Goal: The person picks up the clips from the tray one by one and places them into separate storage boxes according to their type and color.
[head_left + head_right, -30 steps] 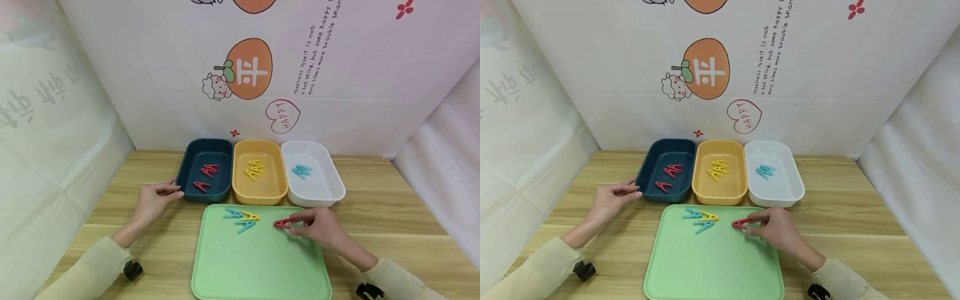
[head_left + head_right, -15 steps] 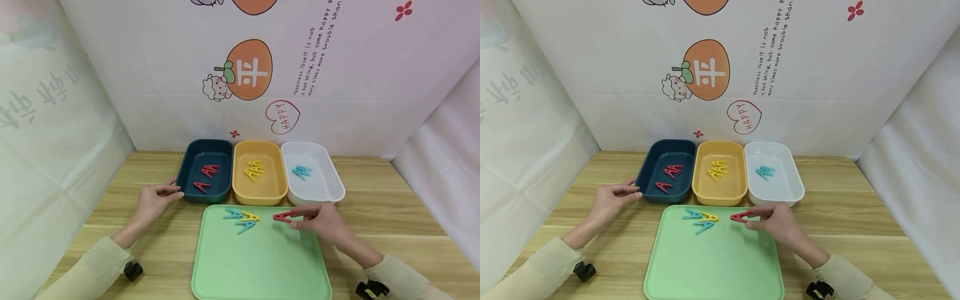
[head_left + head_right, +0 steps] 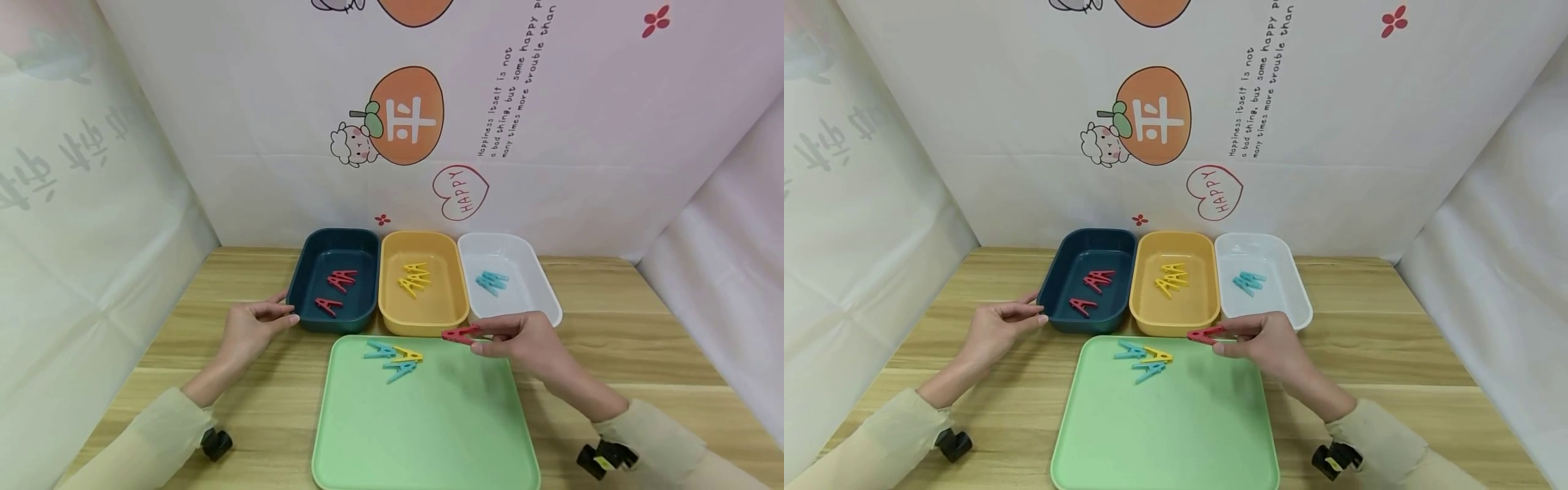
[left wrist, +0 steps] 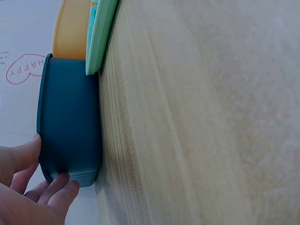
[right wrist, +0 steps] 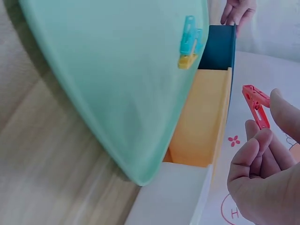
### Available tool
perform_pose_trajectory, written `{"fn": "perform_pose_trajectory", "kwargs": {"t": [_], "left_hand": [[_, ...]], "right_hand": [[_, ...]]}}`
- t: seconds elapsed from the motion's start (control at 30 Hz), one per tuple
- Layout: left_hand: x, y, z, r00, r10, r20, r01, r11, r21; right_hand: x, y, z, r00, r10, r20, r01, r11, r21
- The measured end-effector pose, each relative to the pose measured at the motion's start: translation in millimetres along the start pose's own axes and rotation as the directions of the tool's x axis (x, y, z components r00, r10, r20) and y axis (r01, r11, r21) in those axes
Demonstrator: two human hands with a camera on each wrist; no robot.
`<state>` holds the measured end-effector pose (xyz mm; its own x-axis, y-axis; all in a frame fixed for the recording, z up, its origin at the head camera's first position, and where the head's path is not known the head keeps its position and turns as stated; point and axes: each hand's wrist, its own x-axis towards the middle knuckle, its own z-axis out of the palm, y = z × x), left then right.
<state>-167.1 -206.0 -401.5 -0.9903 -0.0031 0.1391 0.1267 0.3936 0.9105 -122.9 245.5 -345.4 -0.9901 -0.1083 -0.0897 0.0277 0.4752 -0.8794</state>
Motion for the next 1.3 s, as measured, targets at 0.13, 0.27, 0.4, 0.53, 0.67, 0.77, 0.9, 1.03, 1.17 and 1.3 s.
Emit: {"fn": "perform_pose_trajectory", "kwargs": {"t": [0.13,0.27,0.4,0.53,0.67,0.77,0.9,1.03,1.17,1.3], "left_hand": [[-0.5,-0.2,-0.1,1.0,-0.003,0.002,0.003,1.0,0.001],[-1.0,0.0,-0.2,1.0,-0.007,0.006,0.007,1.0,-0.005],[-1.0,-1.7,-0.6,1.0,-0.01,0.003,0.01,1.0,0.002],[-0.7,-3.4,-1.0,1.0,-0.025,0.001,0.025,1.0,0.014],[1.1,-3.6,-0.2,1.0,-0.025,0.005,0.025,0.999,0.022],[2.1,-3.7,0.0,1.0,-0.026,0.007,0.026,0.999,0.027],[2.9,-3.5,0.0,1.0,-0.027,0.007,0.027,0.999,0.026],[2.9,-2.7,0.2,1.0,-0.025,0.004,0.025,0.999,0.028],[2.3,-2.9,0.7,1.0,-0.025,-0.001,0.025,0.999,0.031],[2.7,-3.2,1.2,1.0,-0.024,-0.002,0.025,0.999,0.029]], "right_hand": [[2,-7,-2,1.0,-0.002,-0.001,0.002,1.0,0.005],[5,-13,-2,1.0,-0.028,-0.006,0.028,1.0,0.009],[9,-19,-1,1.0,-0.02,-0.01,0.02,0.999,0.031],[14,-25,0,1.0,-0.017,0.001,0.016,0.999,0.05],[19,-34,1,1.0,-0.009,-0.005,0.009,0.999,0.043],[24,-40,2,1.0,0.001,-0.008,-0.001,1.0,0.023],[33,-46,5,1.0,0.004,-0.001,-0.004,1.0,0.007],[43,-54,8,1.0,0.006,0.005,-0.006,1.0,0.013],[53,-63,13,1.0,0.004,0.015,-0.004,1.0,0.029],[62,-70,20,1.0,0.007,0.029,-0.008,0.999,0.037]]}}
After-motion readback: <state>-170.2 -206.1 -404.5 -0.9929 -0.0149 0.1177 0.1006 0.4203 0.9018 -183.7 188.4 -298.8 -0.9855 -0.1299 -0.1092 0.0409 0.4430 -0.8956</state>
